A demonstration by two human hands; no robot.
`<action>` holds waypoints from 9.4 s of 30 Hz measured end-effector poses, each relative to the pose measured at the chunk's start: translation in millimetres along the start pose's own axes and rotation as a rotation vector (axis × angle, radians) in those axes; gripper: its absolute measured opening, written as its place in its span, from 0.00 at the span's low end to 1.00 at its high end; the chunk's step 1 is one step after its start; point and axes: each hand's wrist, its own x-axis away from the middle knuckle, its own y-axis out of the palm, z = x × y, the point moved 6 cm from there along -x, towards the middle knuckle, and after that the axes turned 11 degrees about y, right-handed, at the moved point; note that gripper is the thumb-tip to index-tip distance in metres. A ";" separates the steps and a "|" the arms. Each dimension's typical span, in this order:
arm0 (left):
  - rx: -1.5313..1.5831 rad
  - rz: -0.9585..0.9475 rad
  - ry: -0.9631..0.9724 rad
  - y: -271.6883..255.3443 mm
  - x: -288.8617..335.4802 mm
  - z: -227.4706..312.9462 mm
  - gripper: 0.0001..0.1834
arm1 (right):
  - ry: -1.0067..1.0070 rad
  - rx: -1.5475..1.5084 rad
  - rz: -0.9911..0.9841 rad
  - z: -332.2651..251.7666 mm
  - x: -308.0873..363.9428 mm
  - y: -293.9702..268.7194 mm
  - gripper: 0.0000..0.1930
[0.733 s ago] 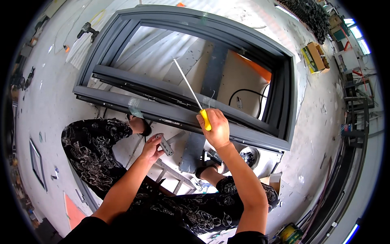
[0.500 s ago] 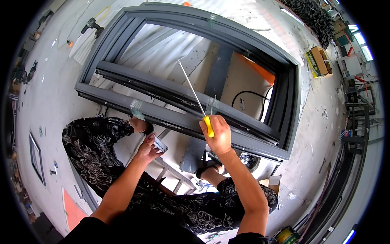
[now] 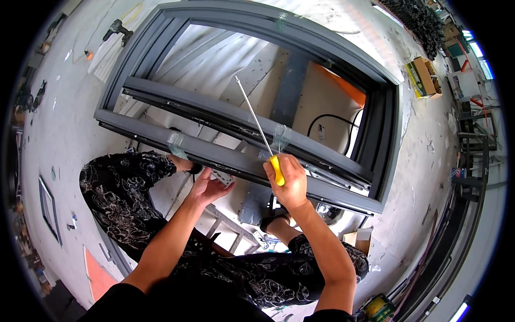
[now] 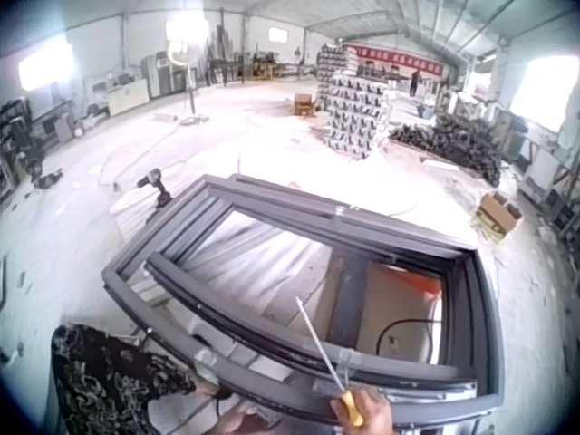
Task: The person attaches hardware to a metal window frame. They place screws into holes on a metal strip and use a screwdriver to tighten them, securing the components to the frame.
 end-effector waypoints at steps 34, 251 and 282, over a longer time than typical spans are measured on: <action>0.246 -0.395 -0.067 55.3 20.1 -14.4 0.32 | 0.034 0.023 0.027 -1.5 6.3 3.3 0.09; 0.144 -0.061 -0.022 45.5 29.9 -18.9 0.29 | 0.853 -0.467 -0.017 -60.3 254.2 99.8 0.22; 0.233 -0.142 -0.043 42.6 19.9 -16.1 0.26 | 0.309 0.478 -0.211 -91.5 195.6 33.9 0.19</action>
